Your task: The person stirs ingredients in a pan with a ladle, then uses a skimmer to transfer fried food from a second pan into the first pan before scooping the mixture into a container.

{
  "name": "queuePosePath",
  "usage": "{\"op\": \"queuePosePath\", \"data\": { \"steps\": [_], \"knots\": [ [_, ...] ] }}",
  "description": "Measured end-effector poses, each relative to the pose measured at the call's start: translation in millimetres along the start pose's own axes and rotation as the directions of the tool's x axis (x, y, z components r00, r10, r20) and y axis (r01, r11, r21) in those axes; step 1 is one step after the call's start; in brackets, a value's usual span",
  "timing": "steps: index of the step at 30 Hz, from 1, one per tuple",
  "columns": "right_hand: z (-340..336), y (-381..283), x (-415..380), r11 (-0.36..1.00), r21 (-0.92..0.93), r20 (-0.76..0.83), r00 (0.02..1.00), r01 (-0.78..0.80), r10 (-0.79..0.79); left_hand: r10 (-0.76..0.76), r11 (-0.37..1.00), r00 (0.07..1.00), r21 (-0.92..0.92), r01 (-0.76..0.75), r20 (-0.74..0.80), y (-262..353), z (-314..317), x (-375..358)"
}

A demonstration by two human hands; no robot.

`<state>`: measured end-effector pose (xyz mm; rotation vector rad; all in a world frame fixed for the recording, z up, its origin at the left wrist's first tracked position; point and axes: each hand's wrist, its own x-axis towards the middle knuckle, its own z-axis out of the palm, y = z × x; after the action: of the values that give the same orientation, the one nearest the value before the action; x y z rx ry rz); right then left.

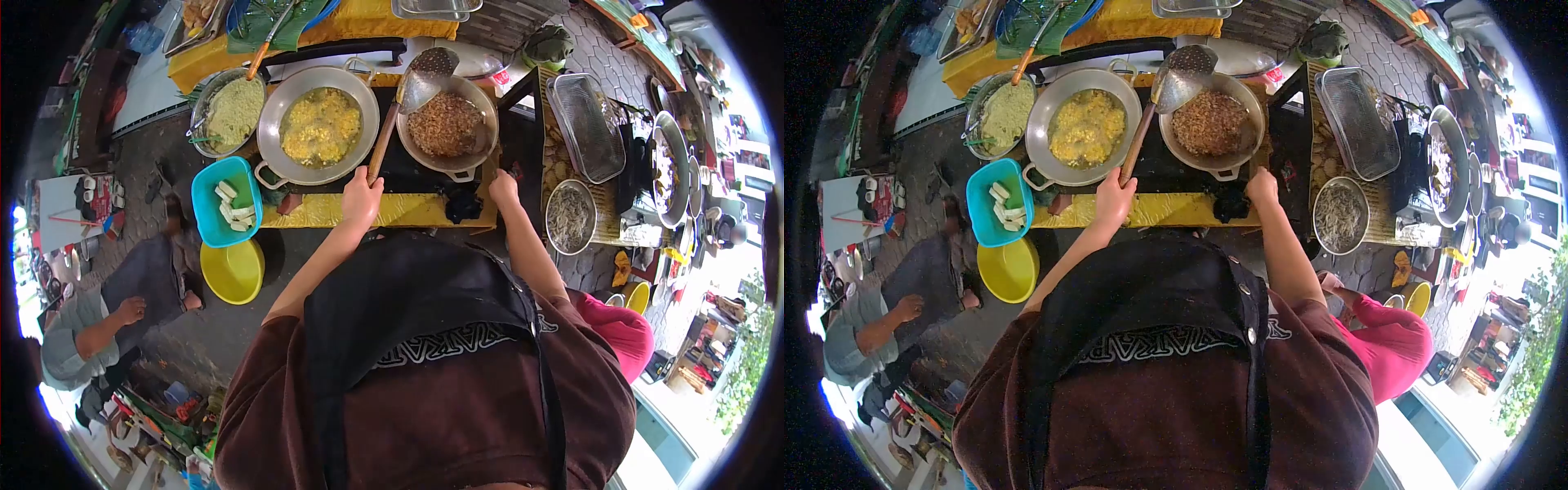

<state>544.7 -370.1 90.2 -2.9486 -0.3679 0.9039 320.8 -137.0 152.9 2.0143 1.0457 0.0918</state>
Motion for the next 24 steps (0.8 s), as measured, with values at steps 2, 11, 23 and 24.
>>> {"op": "queuePosePath", "data": {
  "steps": [2, 11, 23, 24],
  "knots": [
    [1.8, 0.1, -2.9, 0.989, 0.134, 0.064, 0.997, -0.055, 0.047, 0.078, 0.997, 0.997, 0.008, -0.078, -0.022, -0.9, -2.2, 2.2],
    [-26.5, -13.8, -9.2, 0.993, 0.105, -0.113, 0.991, -0.057, 0.069, 0.105, 0.994, 0.993, 0.009, -0.104, -0.061, -10.9, 0.0, 13.5],
    [-38.0, -20.7, -6.2, 0.984, 0.140, -0.098, 0.990, 0.110, -0.097, -0.009, 0.999, 0.998, 0.036, 0.007, 0.054, 4.9, -11.5, 17.1],
    [-41.0, -18.9, -6.9, 0.993, 0.108, -0.126, 0.991, 0.051, -0.037, -0.009, 0.999, 0.998, 0.036, 0.007, 0.055, 4.8, -10.4, 17.4]
  ]
}}
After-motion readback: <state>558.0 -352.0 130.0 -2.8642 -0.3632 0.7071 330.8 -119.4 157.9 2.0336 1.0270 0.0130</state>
